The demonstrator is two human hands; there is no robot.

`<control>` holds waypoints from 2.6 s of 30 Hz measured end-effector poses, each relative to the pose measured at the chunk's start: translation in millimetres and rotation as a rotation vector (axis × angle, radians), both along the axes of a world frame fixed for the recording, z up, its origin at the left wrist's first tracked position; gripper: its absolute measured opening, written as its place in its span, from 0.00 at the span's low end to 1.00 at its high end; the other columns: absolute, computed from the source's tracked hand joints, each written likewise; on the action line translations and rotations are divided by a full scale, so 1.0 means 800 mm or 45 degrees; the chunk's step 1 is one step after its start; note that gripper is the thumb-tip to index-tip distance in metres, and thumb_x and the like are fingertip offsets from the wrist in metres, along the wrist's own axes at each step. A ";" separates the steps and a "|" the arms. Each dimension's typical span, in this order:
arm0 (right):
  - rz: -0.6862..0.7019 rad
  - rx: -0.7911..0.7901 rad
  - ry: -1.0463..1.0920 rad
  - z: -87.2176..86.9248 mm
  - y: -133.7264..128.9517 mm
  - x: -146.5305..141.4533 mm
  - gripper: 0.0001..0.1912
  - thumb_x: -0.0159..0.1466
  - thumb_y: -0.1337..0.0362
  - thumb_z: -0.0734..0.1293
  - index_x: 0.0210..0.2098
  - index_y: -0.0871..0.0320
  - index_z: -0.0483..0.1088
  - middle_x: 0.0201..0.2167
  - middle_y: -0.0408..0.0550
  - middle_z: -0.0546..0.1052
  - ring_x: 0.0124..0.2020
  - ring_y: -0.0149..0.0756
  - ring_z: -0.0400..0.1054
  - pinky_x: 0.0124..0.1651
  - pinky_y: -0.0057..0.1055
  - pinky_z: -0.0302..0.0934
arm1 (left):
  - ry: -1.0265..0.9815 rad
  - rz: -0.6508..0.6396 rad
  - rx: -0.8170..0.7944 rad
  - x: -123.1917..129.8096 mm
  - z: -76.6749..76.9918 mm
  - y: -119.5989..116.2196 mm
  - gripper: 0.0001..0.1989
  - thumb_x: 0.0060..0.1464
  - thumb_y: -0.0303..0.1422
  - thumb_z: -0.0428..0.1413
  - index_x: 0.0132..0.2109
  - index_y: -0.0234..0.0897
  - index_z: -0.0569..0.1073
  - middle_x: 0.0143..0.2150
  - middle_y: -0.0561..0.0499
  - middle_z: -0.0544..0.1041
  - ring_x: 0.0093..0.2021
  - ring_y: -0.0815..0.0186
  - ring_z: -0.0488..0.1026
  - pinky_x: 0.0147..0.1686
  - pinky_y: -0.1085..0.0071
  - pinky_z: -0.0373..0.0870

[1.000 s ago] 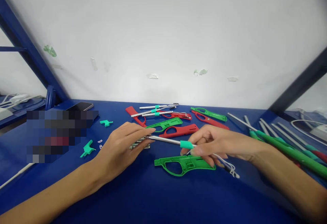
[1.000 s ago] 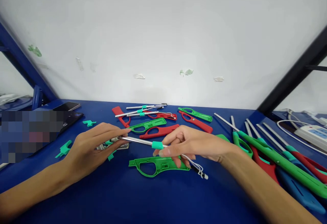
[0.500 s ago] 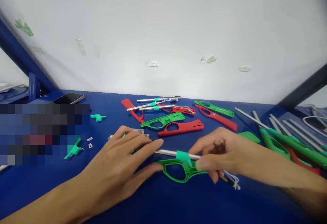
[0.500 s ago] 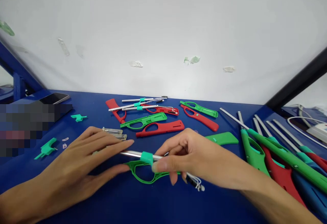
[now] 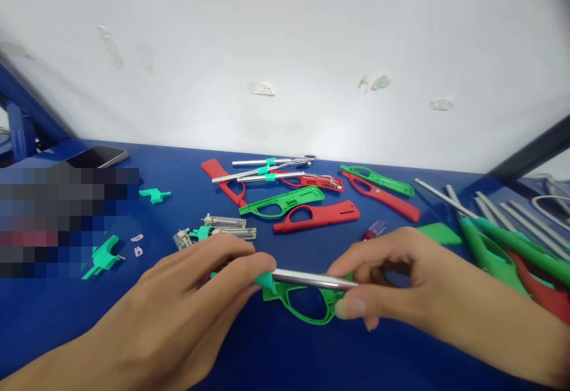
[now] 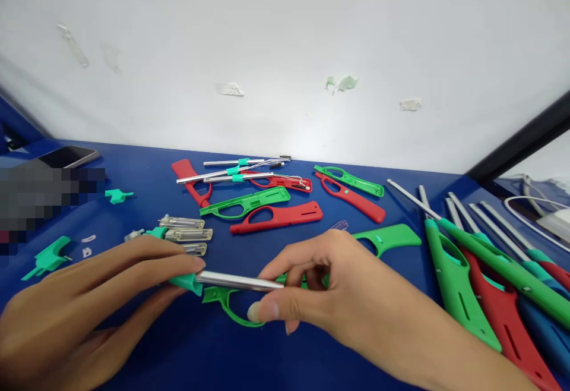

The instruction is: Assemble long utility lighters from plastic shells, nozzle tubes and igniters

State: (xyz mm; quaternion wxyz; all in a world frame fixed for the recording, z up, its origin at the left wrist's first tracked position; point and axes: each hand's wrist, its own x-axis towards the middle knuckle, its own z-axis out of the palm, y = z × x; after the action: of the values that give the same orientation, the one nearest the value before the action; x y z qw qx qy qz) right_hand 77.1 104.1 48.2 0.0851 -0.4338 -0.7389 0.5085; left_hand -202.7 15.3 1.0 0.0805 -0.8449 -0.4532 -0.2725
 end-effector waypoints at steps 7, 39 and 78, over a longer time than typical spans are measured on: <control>-0.004 0.424 -0.033 -0.001 0.004 0.006 0.05 0.64 0.50 0.74 0.34 0.39 0.83 0.25 0.35 0.81 0.25 0.31 0.72 0.22 0.25 0.60 | -0.004 -0.006 -0.013 0.007 0.005 0.006 0.12 0.71 0.25 0.50 0.56 0.41 0.71 0.49 0.53 0.77 0.49 0.69 0.73 0.55 0.74 0.64; 0.096 1.345 0.090 -0.030 -0.019 -0.001 0.04 0.72 0.59 0.69 0.46 0.46 0.76 0.41 0.31 0.85 0.42 0.31 0.79 0.55 0.31 0.64 | -0.303 0.141 -0.304 0.020 0.018 0.007 0.04 0.71 0.39 0.55 0.47 0.51 0.75 0.40 0.60 0.81 0.44 0.70 0.80 0.45 0.77 0.78; 0.239 1.357 0.151 -0.040 -0.033 -0.018 0.10 0.74 0.63 0.65 0.41 0.47 0.79 0.35 0.34 0.84 0.34 0.28 0.79 0.44 0.23 0.71 | 0.005 0.131 -0.282 0.013 0.011 -0.014 0.13 0.68 0.26 0.47 0.46 0.47 0.74 0.44 0.55 0.80 0.40 0.64 0.79 0.38 0.67 0.76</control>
State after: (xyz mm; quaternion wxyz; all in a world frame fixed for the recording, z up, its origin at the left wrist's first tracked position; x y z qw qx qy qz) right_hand 62.7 77.3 15.9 0.2890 -0.2333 -0.9239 0.0924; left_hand -192.2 4.2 10.2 0.0015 -0.8247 -0.5233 -0.2144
